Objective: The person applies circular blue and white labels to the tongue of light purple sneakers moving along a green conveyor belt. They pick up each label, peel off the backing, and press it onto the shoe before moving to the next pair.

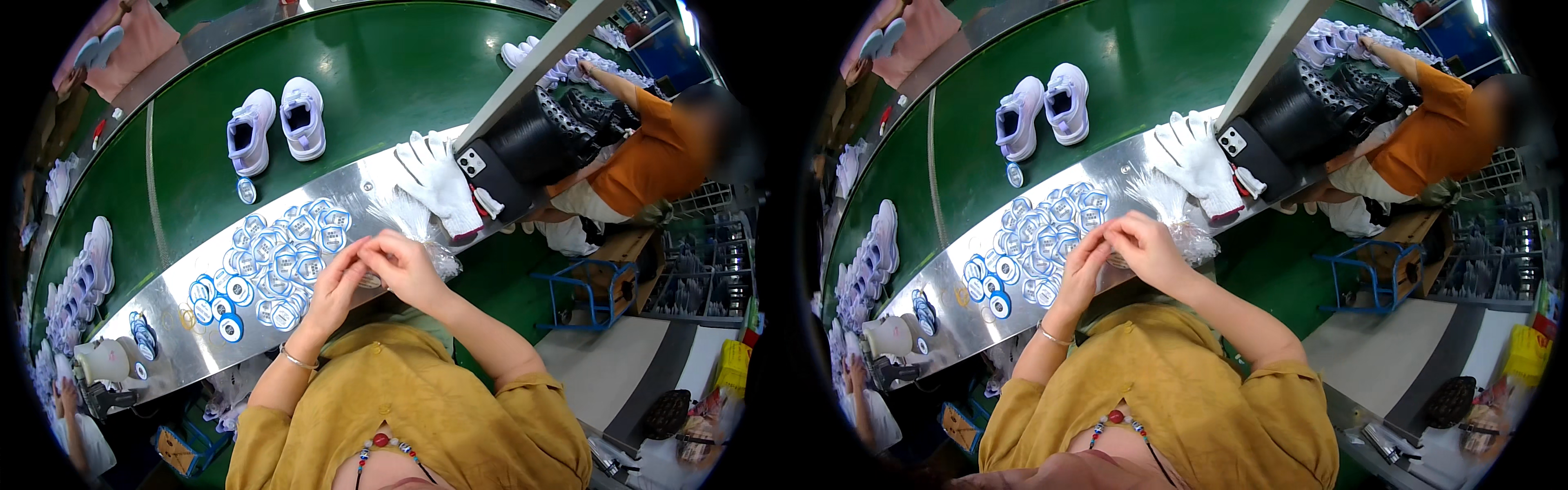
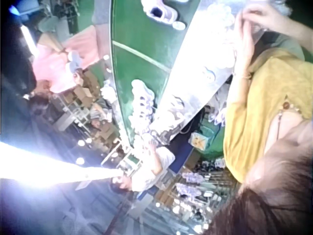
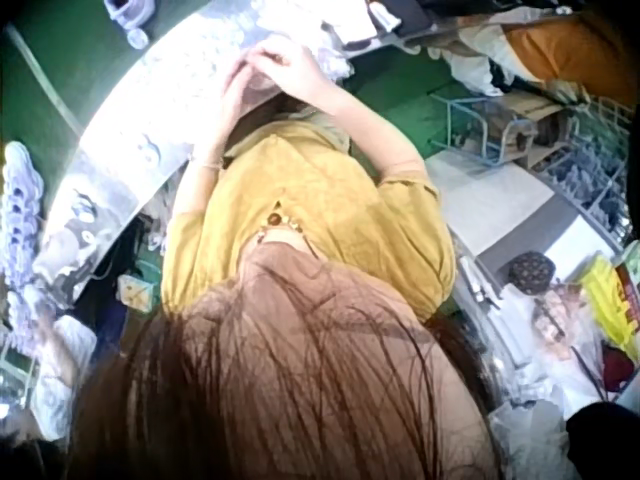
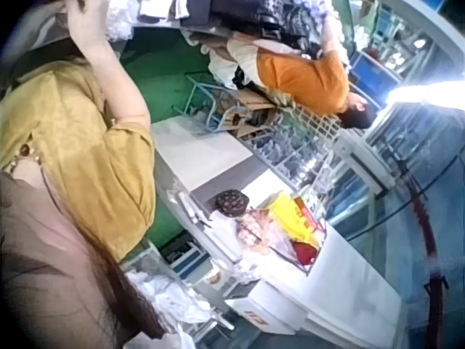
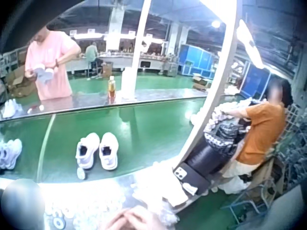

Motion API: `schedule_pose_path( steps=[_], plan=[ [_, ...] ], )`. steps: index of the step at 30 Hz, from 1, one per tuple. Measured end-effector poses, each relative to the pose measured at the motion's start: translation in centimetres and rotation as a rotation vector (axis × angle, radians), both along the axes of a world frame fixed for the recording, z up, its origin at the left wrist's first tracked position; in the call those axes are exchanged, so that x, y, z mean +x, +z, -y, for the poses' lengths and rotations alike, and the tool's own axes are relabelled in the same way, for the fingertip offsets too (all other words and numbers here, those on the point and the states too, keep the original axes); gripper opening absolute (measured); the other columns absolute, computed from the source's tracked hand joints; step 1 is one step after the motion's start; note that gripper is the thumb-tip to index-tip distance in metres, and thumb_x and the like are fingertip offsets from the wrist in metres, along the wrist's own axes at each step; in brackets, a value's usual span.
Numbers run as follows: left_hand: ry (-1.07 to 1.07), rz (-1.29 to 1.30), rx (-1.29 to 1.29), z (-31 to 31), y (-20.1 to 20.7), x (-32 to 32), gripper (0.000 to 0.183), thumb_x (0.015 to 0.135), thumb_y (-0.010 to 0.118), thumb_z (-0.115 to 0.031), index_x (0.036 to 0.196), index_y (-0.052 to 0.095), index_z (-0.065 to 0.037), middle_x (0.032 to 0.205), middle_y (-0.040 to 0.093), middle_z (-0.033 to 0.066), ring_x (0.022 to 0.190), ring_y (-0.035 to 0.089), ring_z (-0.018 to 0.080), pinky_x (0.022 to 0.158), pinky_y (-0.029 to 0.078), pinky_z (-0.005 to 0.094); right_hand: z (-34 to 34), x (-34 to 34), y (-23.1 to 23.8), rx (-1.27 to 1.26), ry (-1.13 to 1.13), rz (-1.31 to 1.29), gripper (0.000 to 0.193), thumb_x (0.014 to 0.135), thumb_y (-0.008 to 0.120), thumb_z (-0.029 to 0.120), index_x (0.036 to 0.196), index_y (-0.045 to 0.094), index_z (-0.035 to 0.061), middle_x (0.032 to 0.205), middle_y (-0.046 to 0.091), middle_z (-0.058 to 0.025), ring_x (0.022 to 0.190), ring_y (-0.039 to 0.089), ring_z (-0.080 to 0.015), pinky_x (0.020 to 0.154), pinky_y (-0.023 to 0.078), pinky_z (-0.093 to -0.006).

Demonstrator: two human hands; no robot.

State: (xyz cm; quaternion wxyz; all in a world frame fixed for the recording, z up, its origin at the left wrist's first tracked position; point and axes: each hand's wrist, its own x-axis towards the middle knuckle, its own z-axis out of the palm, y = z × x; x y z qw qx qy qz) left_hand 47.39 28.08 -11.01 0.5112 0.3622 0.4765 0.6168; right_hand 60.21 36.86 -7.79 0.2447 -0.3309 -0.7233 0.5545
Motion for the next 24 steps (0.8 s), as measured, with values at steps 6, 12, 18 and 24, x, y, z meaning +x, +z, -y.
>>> schedule_pose_path(
  steps=[6, 12, 18, 24],
  plan=[
    [0.085, -0.050, -0.168, -3.5, -3.7, 0.4, 0.025, 0.095, 0.050, -0.006, 0.118, 0.055, 0.002, 0.078, 0.065, 0.0040, 0.065, 0.055, 0.0064, 0.058, 0.043, 0.0204, -5.5, -1.4, -2.2, 0.312, -0.064, 0.067, 0.014, 0.085, 0.063, 0.009, 0.094, 0.063, -0.0016, 0.083, 0.058, -0.0095, 0.066, 0.058, -0.0172, 0.057, 0.045, -0.0289],
    [0.233, -0.598, -0.149, -5.5, -4.2, 1.6, 0.025, 0.089, 0.055, -0.006, 0.112, 0.056, 0.003, 0.070, 0.065, 0.0094, 0.059, 0.061, 0.0230, 0.059, 0.048, 0.0329, -8.3, -0.3, -2.1, 0.591, -0.129, 0.533, 0.025, 0.083, 0.064, 0.026, 0.090, 0.067, 0.0020, 0.090, 0.061, -0.0158, 0.080, 0.061, -0.0327, 0.072, 0.048, -0.0427],
    [0.437, -1.145, 0.060, -5.3, -2.9, 3.0, 0.034, 0.079, 0.059, 0.000, 0.112, 0.055, 0.004, 0.099, 0.060, 0.0202, 0.089, 0.057, 0.0369, 0.075, 0.048, 0.0421, -9.4, 1.4, -2.7, 0.331, -0.136, 0.335, 0.021, 0.083, 0.065, 0.020, 0.085, 0.068, -0.0009, 0.082, 0.063, -0.0099, 0.075, 0.061, -0.0267, 0.067, 0.047, -0.0358],
    [0.347, -1.153, 0.211, -4.5, -2.3, 4.3, 0.030, 0.079, 0.062, -0.002, 0.108, 0.056, 0.004, 0.097, 0.058, 0.0183, 0.086, 0.056, 0.0340, 0.076, 0.048, 0.0418, -9.6, 3.5, -3.2, -0.156, -0.168, 0.012, 0.014, 0.088, 0.061, 0.012, 0.092, 0.067, -0.0008, 0.084, 0.067, -0.0018, 0.074, 0.055, -0.0072, 0.060, 0.041, -0.0217]
  ],
)
